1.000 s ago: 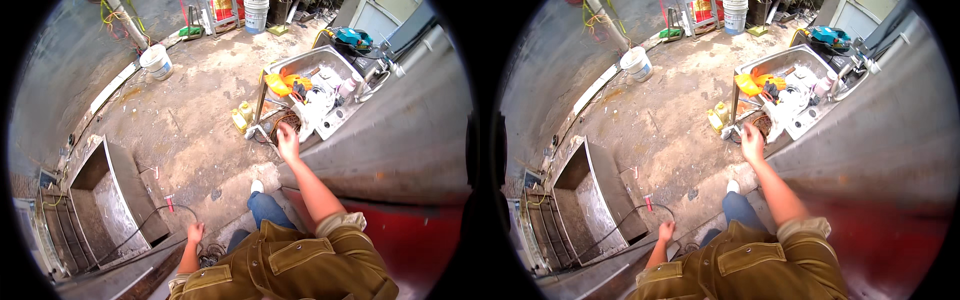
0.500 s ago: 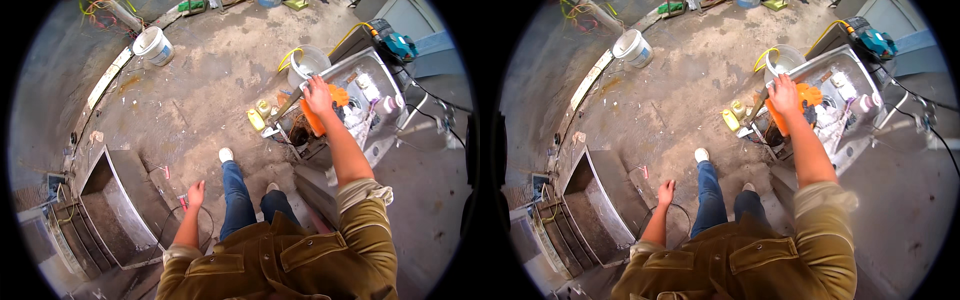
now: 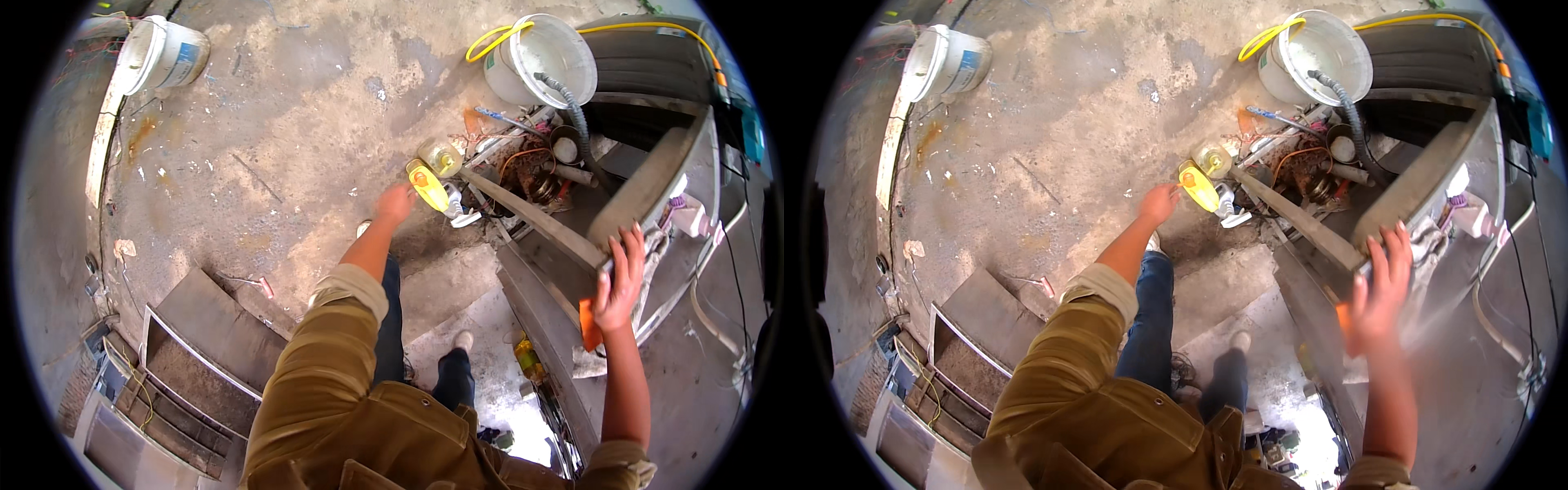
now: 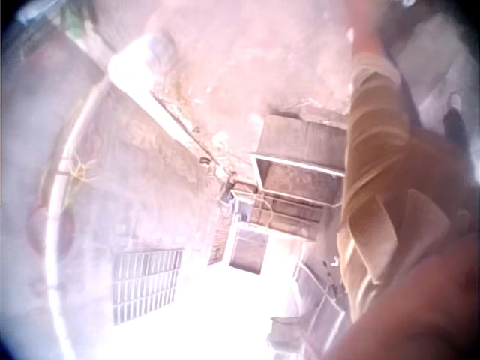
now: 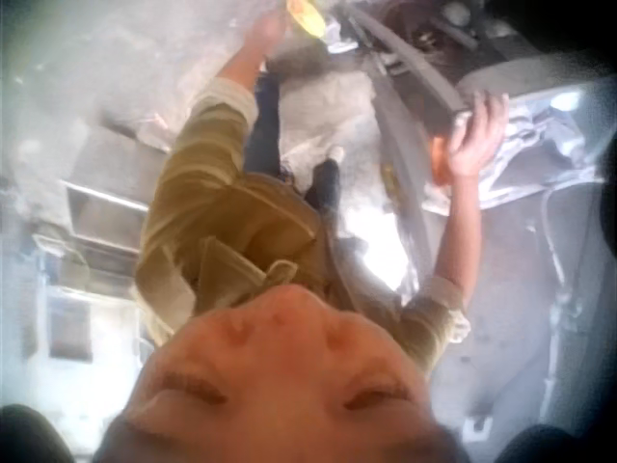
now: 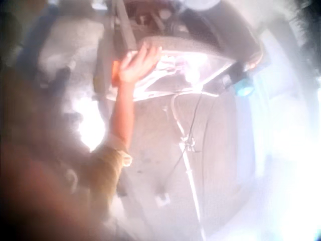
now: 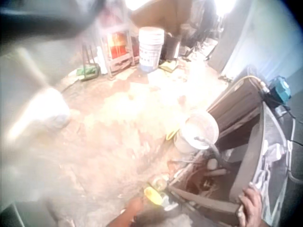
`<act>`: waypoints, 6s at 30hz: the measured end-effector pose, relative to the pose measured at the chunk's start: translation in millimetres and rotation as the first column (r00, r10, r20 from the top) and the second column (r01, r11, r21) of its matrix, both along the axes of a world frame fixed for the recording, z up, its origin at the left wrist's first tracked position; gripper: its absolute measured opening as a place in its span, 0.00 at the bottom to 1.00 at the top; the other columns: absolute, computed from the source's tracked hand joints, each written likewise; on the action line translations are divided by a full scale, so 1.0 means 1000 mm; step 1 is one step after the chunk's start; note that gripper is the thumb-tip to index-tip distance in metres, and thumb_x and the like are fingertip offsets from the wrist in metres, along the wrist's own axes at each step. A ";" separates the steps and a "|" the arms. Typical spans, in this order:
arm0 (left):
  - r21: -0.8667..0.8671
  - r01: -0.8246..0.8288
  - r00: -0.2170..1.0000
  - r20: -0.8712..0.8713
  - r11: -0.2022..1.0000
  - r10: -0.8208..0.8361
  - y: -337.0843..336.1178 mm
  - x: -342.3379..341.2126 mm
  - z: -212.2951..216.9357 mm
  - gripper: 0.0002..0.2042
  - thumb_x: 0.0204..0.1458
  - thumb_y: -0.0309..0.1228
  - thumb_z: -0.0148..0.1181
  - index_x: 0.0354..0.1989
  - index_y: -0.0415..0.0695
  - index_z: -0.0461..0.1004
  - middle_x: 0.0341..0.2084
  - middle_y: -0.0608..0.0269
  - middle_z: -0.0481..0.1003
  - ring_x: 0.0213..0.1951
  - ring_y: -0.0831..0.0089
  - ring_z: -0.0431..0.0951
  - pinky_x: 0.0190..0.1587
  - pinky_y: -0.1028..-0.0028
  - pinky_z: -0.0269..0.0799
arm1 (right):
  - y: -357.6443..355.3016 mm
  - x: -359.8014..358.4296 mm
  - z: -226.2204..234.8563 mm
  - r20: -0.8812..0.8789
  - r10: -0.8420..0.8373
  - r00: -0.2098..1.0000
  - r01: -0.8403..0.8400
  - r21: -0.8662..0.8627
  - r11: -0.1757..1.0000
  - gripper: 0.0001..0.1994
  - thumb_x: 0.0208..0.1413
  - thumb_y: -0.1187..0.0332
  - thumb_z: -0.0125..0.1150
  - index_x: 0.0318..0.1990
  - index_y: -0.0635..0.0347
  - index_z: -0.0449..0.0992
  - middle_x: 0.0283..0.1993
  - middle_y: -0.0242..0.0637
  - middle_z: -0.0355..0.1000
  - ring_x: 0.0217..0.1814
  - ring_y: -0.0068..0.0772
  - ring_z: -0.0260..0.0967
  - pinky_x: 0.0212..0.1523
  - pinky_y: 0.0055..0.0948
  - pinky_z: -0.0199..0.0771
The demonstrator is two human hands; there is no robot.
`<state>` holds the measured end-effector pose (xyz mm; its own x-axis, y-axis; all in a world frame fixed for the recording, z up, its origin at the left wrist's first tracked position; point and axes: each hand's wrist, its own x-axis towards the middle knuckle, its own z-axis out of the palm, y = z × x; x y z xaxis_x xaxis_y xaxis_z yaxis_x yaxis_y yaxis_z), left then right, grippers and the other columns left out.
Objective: The person retrieves a metal frame from a cluttered workshop and carries it outside to a range hood. They attach the frame to the hood, then return inside to wash their hands at a sink and dry them with a cloth. Finally, they pick up a smartphone.
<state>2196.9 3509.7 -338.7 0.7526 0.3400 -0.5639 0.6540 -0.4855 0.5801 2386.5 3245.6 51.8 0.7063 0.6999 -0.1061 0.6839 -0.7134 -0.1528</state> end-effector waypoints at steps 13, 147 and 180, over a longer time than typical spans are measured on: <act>-0.293 0.114 0.964 -0.200 0.949 -0.178 -0.004 0.045 -0.120 0.22 0.51 0.50 0.52 0.30 0.39 0.76 0.25 0.52 0.76 0.32 0.55 0.76 0.36 0.62 0.69 | -0.013 0.011 -0.026 -0.027 0.041 0.999 -0.042 -0.033 0.999 0.25 0.57 0.52 0.37 0.47 0.67 0.67 0.54 0.60 0.60 0.64 0.64 0.49 0.61 0.59 0.45; 0.827 -0.088 -0.562 0.419 -0.556 0.713 0.091 -1.291 0.567 0.27 0.58 0.42 0.36 0.60 0.34 0.55 0.59 0.44 0.57 0.62 0.53 0.54 0.60 0.57 0.49 | 0.405 -1.494 0.216 -0.330 -0.848 -0.415 -0.908 0.085 0.411 0.28 0.64 0.52 0.33 0.64 0.61 0.50 0.66 0.41 0.52 0.67 0.39 0.50 0.65 0.36 0.48; -0.854 0.000 -0.753 0.343 -0.521 -0.562 0.062 -1.282 0.649 0.09 0.57 0.38 0.47 0.31 0.46 0.63 0.18 0.66 0.62 0.16 0.76 0.62 0.22 0.72 0.63 | 0.378 -1.427 0.235 -0.549 -0.349 -0.760 -0.640 0.726 0.251 0.27 0.64 0.54 0.31 0.61 0.69 0.56 0.63 0.42 0.56 0.66 0.33 0.49 0.66 0.28 0.41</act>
<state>914.7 3571.8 310.6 -0.9379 -0.2374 -0.2531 -0.1102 -0.4878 0.8660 959.1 3623.8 287.2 -0.9722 -0.1665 0.1644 -0.0452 -0.5559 -0.8300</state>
